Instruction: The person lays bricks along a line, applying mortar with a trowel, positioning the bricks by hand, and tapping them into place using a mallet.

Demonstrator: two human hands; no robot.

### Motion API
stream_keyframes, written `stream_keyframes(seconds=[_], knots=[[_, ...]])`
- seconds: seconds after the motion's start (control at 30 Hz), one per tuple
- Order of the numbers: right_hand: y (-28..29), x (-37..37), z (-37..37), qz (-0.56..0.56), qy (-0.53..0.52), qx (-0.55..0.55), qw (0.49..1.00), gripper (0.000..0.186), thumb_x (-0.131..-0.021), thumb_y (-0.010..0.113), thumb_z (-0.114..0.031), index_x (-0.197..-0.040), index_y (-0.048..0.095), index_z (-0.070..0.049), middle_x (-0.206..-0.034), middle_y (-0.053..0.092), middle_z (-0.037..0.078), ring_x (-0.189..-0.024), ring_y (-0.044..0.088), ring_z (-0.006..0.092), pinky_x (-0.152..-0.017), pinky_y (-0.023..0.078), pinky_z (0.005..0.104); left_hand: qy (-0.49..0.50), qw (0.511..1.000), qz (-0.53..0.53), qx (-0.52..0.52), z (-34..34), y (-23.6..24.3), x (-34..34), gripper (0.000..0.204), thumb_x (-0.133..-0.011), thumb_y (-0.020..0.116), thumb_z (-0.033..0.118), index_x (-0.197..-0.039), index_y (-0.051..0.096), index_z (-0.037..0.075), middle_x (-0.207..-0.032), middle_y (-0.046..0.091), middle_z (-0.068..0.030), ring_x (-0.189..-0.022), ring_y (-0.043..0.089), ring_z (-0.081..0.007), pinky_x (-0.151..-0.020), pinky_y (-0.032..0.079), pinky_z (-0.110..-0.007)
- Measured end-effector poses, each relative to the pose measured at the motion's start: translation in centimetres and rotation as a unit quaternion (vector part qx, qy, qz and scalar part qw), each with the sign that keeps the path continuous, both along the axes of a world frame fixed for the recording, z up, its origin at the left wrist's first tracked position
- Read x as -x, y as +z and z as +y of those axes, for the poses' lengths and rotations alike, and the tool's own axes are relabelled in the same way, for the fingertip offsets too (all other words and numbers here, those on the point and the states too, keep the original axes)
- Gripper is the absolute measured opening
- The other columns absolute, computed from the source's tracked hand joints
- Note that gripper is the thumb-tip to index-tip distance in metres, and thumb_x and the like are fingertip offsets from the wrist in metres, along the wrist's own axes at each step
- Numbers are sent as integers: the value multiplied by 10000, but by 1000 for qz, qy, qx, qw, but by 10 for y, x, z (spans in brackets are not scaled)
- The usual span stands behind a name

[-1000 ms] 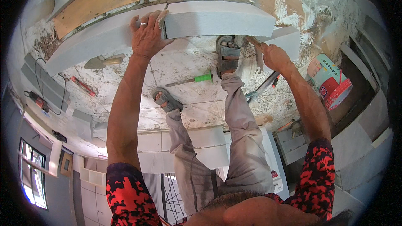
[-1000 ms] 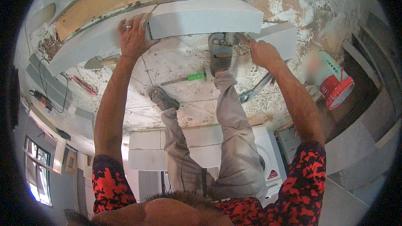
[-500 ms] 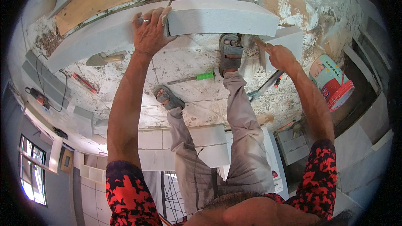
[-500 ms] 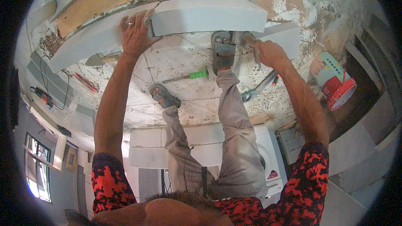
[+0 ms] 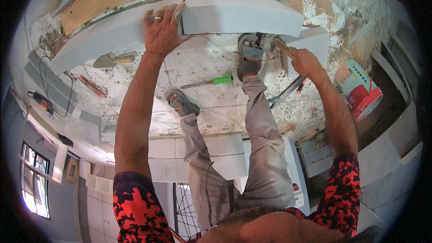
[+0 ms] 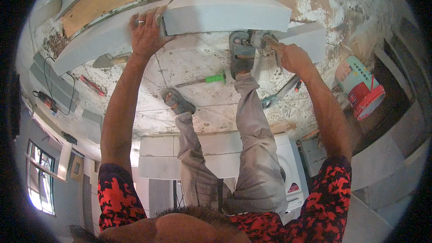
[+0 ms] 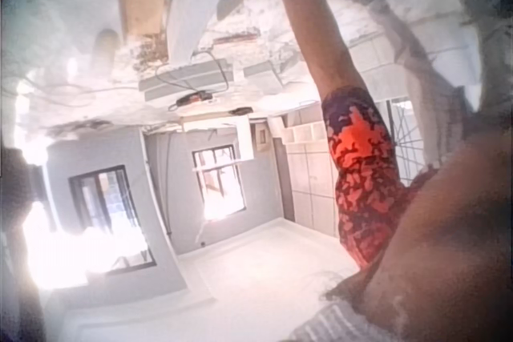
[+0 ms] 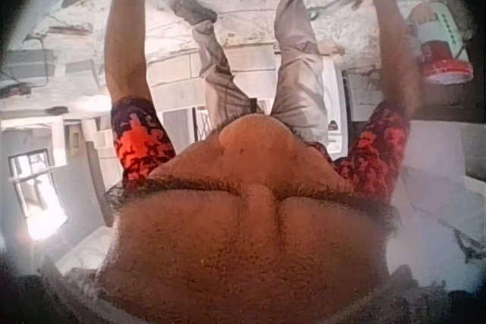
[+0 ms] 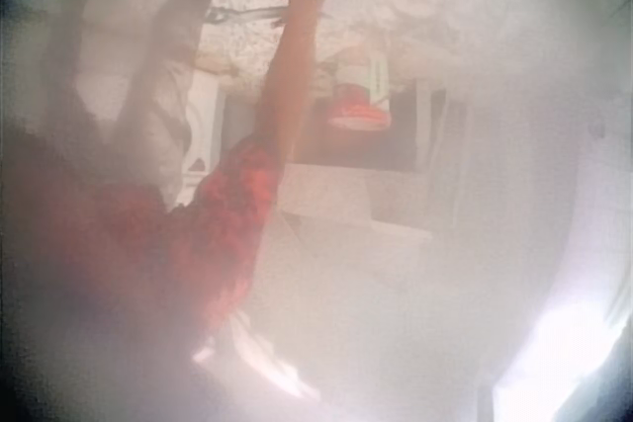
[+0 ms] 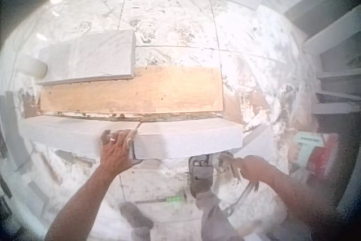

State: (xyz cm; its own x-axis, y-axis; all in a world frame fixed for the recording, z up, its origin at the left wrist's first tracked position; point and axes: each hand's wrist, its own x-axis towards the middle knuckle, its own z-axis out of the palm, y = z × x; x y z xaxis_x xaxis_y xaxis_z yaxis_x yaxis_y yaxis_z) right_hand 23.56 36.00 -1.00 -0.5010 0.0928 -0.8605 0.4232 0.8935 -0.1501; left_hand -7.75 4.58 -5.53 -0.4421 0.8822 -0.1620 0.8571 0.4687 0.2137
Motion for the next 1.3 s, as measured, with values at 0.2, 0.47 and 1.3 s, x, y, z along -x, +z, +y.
stream_keyframes(seconds=[0.2, 0.47, 1.3], knots=[[20, 29, -12, -2, 3, 13, 1000, 580, -813, 465, -71, -1387, 404, -134, -838, 639, 270, -732, 644, 403, -648, 531, 490, 13, 1000, -12, -11, 0, 1, -1, 1024, -526, 790, 608, -1381, 380, 223, -1227, 492, 10, -1128, 471, -211, -1025, 251, -479], [35, 27, -31, 50, -7, 57, 997, 725, -791, 464, 4, -1455, 277, -221, -915, 640, 271, -732, 639, 412, -644, 520, 512, 9, 1000, -2, 7, 0, 0, -1, 1049, -503, 804, 608, -1381, 369, 234, -1238, 490, 0, -1139, 476, -199, -1025, 262, -477], [-11, 128, -140, 37, -64, 133, 988, 451, -784, 530, -46, -1235, 532, -16, -964, 602, 264, -887, 637, 398, -751, 529, 476, 9, 1000, -11, -6, 3, 3, -1, 1025, -507, 812, 558, -1366, 386, 195, -1269, 503, 15, -1167, 470, -197, -1014, 272, -476]])
